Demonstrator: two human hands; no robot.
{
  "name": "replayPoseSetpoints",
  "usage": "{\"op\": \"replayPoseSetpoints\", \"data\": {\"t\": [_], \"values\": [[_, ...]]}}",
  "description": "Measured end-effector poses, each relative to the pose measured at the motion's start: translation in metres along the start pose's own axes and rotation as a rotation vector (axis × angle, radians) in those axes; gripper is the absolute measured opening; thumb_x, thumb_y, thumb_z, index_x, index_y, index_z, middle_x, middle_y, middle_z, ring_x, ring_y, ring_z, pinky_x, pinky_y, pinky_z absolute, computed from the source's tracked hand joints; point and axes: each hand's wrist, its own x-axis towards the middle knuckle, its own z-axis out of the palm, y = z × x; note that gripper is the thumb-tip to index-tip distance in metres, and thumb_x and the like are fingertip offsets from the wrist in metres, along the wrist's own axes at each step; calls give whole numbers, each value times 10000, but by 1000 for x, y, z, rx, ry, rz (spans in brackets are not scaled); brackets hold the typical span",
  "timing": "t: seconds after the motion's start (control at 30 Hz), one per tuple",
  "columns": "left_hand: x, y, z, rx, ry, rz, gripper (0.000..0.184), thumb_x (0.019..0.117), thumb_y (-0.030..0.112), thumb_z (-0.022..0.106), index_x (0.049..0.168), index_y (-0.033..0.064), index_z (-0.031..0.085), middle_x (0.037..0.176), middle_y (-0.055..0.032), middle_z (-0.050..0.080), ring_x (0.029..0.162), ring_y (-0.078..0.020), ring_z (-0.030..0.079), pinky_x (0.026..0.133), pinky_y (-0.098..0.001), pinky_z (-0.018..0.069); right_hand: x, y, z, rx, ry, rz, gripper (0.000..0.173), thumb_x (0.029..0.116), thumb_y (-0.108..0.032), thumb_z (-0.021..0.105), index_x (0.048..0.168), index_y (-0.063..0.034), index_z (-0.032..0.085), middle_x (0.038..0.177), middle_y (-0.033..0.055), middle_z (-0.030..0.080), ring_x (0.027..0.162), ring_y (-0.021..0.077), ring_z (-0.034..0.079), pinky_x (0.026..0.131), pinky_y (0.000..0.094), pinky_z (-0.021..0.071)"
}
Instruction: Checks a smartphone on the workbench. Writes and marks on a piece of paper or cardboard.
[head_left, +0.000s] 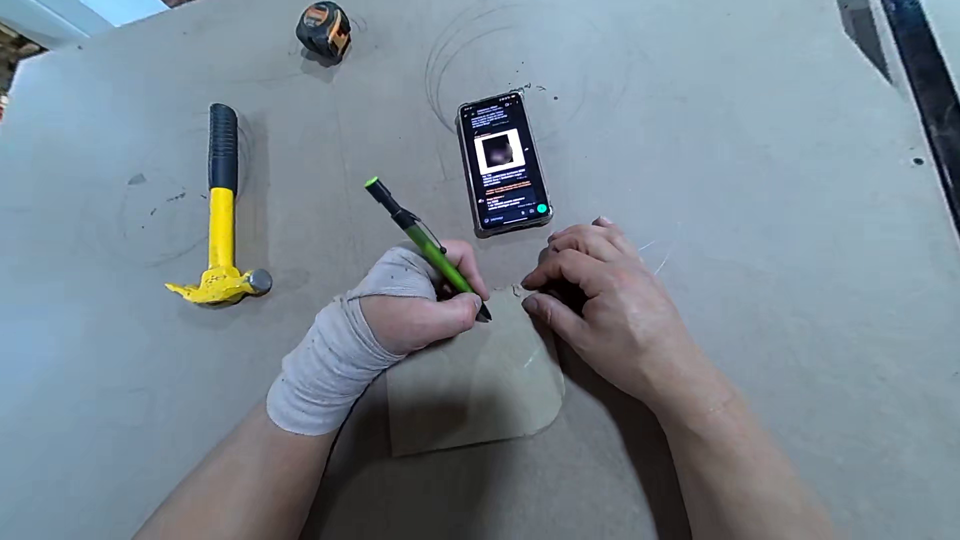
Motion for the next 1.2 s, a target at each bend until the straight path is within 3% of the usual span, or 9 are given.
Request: {"op": "replayPoseSetpoints", "data": {"t": [0.13, 0.3, 0.53, 0.67, 0.87, 1.0, 1.2], "values": [[-2, 3, 1, -18, 24, -26, 32, 854, 119, 666, 864, 95, 685, 686, -27, 635, 517, -94, 554, 444, -222, 449, 0, 2, 1, -9, -3, 6, 111, 916, -320, 722, 969, -232, 764, 1114, -55, 670, 1278, 132, 567, 1262, 483, 296], [0, 5, 0, 87, -14, -31, 31, 798, 130, 641, 783, 140, 667, 692, 17, 644, 528, -57, 555, 439, -208, 431, -1, 2, 1, -6, -20, 21, 126, 922, -334, 727, 983, -231, 767, 1135, -49, 672, 1291, 140, 561, 1262, 481, 295], [4, 0, -1, 128, -39, 17, 33, 794, 138, 647, 805, 149, 675, 734, 45, 651, 572, -19, 564, 475, -183, 438, 0, 2, 1, -5, -10, 12, 124, 920, -328, 726, 982, -229, 768, 1125, -52, 675, 1296, 143, 557, 1262, 477, 296], [-1, 10, 5, 208, -13, -27, 57, 787, 102, 634, 785, 157, 650, 709, 38, 622, 532, -47, 532, 437, -196, 409, 0, 2, 1, -4, -12, 16, 120, 918, -327, 723, 977, -231, 765, 1130, -57, 674, 1297, 140, 555, 1260, 467, 297], [-1, 9, 2, 131, -58, -29, 45, 799, 95, 634, 790, 128, 663, 621, 25, 597, 485, -58, 516, 414, -203, 396, 0, 1, 1, -4, -14, 19, 120, 920, -322, 730, 981, -226, 766, 1131, -53, 674, 1302, 142, 553, 1266, 475, 290], [-1, 10, 4, 155, -43, -30, 65, 799, 80, 640, 798, 135, 675, 685, 28, 632, 527, -55, 543, 437, -199, 418, 0, 1, 1, 2, -12, 12, 116, 918, -312, 736, 977, -216, 764, 1134, -45, 672, 1301, 145, 554, 1263, 474, 293], [-1, 12, 6, 114, -8, -64, 51, 821, 68, 651, 829, 116, 667, 634, 12, 606, 497, -67, 527, 422, -198, 401, 0, 1, 0, -6, -21, 20, 119, 920, -324, 732, 979, -226, 764, 1139, -54, 668, 1291, 136, 556, 1260, 476, 298]]}}
